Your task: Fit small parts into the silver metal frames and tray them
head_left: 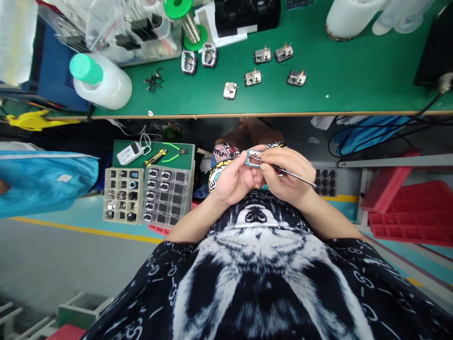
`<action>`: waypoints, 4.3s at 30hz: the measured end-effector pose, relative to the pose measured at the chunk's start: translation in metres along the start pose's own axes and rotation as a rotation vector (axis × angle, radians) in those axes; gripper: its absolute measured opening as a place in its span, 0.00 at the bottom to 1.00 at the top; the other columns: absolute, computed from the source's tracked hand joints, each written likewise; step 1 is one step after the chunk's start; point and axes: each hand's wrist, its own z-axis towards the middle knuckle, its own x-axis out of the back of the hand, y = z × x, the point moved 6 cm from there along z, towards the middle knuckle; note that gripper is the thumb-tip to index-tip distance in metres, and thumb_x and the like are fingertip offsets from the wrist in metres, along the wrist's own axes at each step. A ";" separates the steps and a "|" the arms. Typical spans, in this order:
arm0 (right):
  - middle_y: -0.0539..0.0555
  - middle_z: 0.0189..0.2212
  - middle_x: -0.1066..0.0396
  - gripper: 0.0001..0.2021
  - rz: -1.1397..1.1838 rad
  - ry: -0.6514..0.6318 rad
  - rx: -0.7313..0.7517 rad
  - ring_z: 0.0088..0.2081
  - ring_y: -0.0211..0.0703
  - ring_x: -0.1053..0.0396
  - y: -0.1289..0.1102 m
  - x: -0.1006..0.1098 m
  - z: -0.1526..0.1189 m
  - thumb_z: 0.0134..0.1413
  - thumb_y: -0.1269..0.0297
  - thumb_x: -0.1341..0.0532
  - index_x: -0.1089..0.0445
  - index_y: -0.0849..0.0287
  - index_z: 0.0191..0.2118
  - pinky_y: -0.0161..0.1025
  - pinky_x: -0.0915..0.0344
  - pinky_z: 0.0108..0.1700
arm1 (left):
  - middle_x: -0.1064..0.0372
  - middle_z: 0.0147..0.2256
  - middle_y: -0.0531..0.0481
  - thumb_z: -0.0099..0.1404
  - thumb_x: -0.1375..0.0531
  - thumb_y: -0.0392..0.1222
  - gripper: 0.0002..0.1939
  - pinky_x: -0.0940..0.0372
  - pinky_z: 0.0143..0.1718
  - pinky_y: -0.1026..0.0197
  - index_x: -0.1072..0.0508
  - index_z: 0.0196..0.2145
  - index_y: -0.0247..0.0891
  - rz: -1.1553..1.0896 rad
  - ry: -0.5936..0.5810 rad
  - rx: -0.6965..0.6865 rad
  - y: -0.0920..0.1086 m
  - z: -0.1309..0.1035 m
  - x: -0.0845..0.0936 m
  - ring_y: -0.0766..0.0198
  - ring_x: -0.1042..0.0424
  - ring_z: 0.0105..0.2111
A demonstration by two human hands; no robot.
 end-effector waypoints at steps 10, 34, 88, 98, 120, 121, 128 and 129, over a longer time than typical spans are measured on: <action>0.52 0.45 0.16 0.08 0.042 -0.096 -0.016 0.45 0.47 0.16 0.002 0.001 -0.003 0.70 0.71 0.34 0.21 0.52 0.49 0.45 0.18 0.50 | 0.25 0.32 0.49 0.84 0.50 0.49 0.20 0.27 0.28 0.64 0.24 0.60 0.40 -0.025 0.073 0.024 -0.003 0.001 0.006 0.64 0.24 0.26; 0.59 0.56 0.19 0.10 0.004 -0.256 0.123 0.47 0.48 0.18 -0.006 0.002 -0.014 0.73 0.73 0.37 0.21 0.56 0.53 0.46 0.22 0.43 | 0.22 0.35 0.50 0.84 0.50 0.48 0.20 0.26 0.31 0.64 0.23 0.60 0.40 -0.004 0.065 0.009 -0.001 -0.001 0.006 0.65 0.24 0.27; 0.61 0.56 0.20 0.30 -0.058 -0.173 0.269 0.50 0.60 0.18 -0.021 -0.026 -0.018 0.60 0.86 0.31 0.20 0.52 0.63 0.55 0.18 0.44 | 0.23 0.36 0.47 0.76 0.37 0.52 0.25 0.31 0.31 0.61 0.23 0.62 0.32 -0.227 -0.126 -0.103 0.002 0.004 0.028 0.63 0.25 0.28; 0.63 0.57 0.21 0.30 -0.042 -0.168 0.253 0.50 0.60 0.18 -0.020 -0.029 -0.015 0.59 0.87 0.31 0.20 0.54 0.62 0.53 0.18 0.46 | 0.23 0.35 0.47 0.78 0.39 0.51 0.23 0.30 0.31 0.61 0.22 0.61 0.34 -0.229 -0.129 -0.114 0.005 0.003 0.028 0.63 0.25 0.27; 0.65 0.60 0.22 0.25 -0.095 -0.172 0.275 0.53 0.55 0.19 -0.026 -0.025 -0.006 0.68 0.78 0.32 0.25 0.56 0.67 0.50 0.21 0.48 | 0.20 0.39 0.47 0.81 0.43 0.46 0.18 0.27 0.30 0.63 0.21 0.59 0.35 -0.192 -0.006 -0.112 0.025 -0.016 0.001 0.66 0.23 0.28; 0.65 0.60 0.23 0.24 -0.096 -0.180 0.280 0.54 0.55 0.19 -0.027 -0.026 -0.004 0.69 0.76 0.33 0.26 0.56 0.67 0.49 0.22 0.48 | 0.20 0.39 0.47 0.82 0.45 0.46 0.19 0.27 0.30 0.63 0.22 0.60 0.36 -0.170 0.014 -0.122 0.027 -0.017 0.001 0.66 0.23 0.28; 0.63 0.61 0.23 0.20 -0.085 -0.210 0.269 0.55 0.51 0.20 -0.029 -0.028 0.001 0.75 0.71 0.38 0.28 0.57 0.68 0.47 0.22 0.49 | 0.21 0.39 0.50 0.83 0.49 0.46 0.21 0.27 0.28 0.67 0.25 0.64 0.40 -0.087 0.089 -0.158 0.035 -0.023 -0.001 0.69 0.25 0.26; 0.63 0.61 0.23 0.20 -0.088 -0.211 0.269 0.55 0.51 0.20 -0.030 -0.028 0.001 0.76 0.71 0.38 0.28 0.57 0.68 0.47 0.22 0.49 | 0.21 0.38 0.50 0.84 0.49 0.46 0.21 0.27 0.28 0.68 0.25 0.65 0.40 -0.080 0.093 -0.157 0.035 -0.023 -0.001 0.69 0.25 0.26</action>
